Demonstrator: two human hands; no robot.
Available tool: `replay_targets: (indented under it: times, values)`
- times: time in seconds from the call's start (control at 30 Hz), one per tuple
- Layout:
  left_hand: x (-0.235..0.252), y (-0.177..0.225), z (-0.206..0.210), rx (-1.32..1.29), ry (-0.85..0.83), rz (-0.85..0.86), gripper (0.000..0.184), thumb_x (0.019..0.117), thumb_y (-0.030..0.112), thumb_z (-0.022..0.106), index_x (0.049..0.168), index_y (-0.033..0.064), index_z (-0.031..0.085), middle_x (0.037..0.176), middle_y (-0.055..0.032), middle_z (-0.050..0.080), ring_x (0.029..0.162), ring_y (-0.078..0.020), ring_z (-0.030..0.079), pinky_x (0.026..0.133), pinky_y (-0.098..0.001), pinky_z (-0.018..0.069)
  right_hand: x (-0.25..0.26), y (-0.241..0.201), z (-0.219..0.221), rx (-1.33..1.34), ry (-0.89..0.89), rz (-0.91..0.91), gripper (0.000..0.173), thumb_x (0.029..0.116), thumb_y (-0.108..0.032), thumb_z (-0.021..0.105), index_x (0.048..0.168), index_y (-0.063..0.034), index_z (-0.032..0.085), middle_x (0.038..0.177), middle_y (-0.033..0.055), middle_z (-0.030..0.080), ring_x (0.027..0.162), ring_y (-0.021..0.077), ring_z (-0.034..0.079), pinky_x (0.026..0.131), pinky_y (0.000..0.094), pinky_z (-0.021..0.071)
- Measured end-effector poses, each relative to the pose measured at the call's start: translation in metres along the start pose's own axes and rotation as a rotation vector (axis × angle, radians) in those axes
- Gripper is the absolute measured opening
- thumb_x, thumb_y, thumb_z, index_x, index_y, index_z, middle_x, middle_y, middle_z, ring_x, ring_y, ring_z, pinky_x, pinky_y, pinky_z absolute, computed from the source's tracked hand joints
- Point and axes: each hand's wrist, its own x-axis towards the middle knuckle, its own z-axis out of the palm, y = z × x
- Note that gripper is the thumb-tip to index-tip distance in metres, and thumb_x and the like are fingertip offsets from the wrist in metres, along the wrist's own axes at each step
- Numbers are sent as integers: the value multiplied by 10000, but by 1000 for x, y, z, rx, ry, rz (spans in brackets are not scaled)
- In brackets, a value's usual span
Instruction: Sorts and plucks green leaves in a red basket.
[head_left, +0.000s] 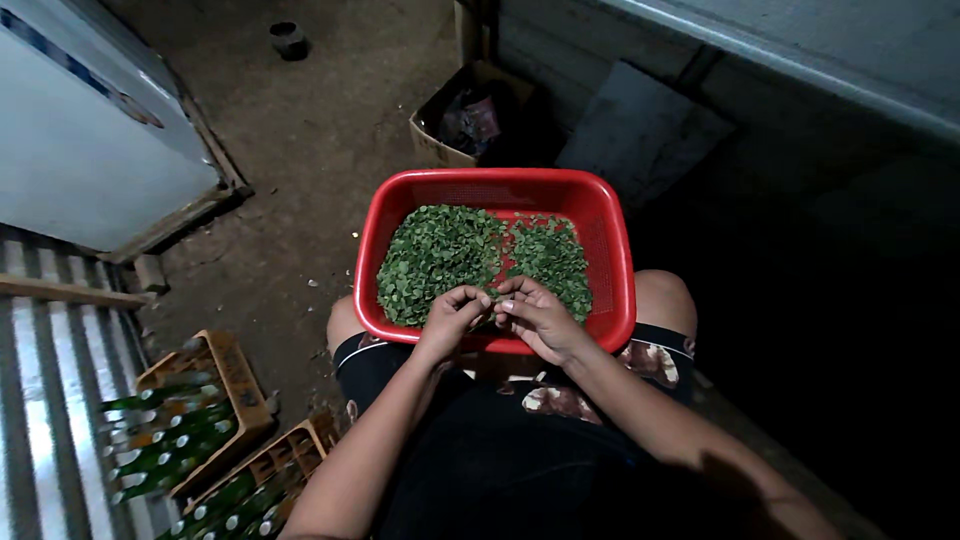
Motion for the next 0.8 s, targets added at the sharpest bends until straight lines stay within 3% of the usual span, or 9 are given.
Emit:
replay_targets:
  times: [0.17,0.4,0.47,0.53,0.57,0.6,0.7,0.73,0.8]
  values:
    - [-2,-1,-3,31,11,23,138,981,-7,554,895,44,649,809,6,666,754,-75,634,764,-261,554,3,0,2,-41,-18,4,140,1013,13,476,1108,-51,558,867,8,666,770,102,676,781,279,593]
    - [-1,12,-12,133,32,67,131,985,-7,549,920,38,654,902,-29,695,892,-125,685,868,-310,579,23,-12,2,-239,-29,-70,152,981,48,506,1076,-56,563,783,-21,617,689,61,615,716,235,555]
    - [0,19,-23,183,71,150,141,979,4,539,922,56,657,921,-24,708,908,-134,698,863,-323,590,38,-18,-5,-432,-29,-167,128,1003,18,509,1092,-28,588,890,17,647,775,87,649,772,271,574]
    - [0,27,-39,289,150,255,114,973,32,567,945,56,674,930,-15,714,878,-114,687,833,-312,581,57,-25,-18,-825,-81,-218,217,1040,-37,497,1163,22,666,1222,120,677,1076,182,668,946,370,547]
    - [-1,32,-50,351,191,296,94,978,51,583,968,51,677,944,-12,714,874,-105,682,835,-314,580,65,-29,-24,-1006,-128,-202,262,1055,-58,476,1207,16,675,1379,151,612,1236,236,613,1044,425,499]
    - [-2,39,-63,410,229,331,86,985,66,596,992,44,679,952,-8,716,870,-92,682,841,-314,583,70,-31,-29,-1131,-151,-184,278,1067,-75,466,1231,3,676,1450,172,562,1305,281,576,1088,466,469]
    - [-8,57,-112,639,394,427,100,998,90,603,1034,19,663,932,15,694,807,-16,637,781,-242,554,64,-39,-45,-1215,-106,-182,307,1087,-107,452,1310,-26,647,1343,164,646,1201,291,645,1051,498,493]
    - [-11,63,-133,744,480,427,144,1005,109,597,1063,-10,653,948,-24,690,824,-44,645,803,-273,560,58,-42,-54,-1216,-74,-214,305,1084,-106,456,1310,-27,646,1298,159,668,1181,286,655,1045,500,497]
    - [-22,75,-177,1010,683,296,290,1051,205,552,1140,-55,645,1032,-186,700,915,-249,680,869,-467,546,43,-45,-72,-1279,41,-299,284,1073,-120,494,1283,-30,663,1268,151,686,1196,298,651,1058,525,491]
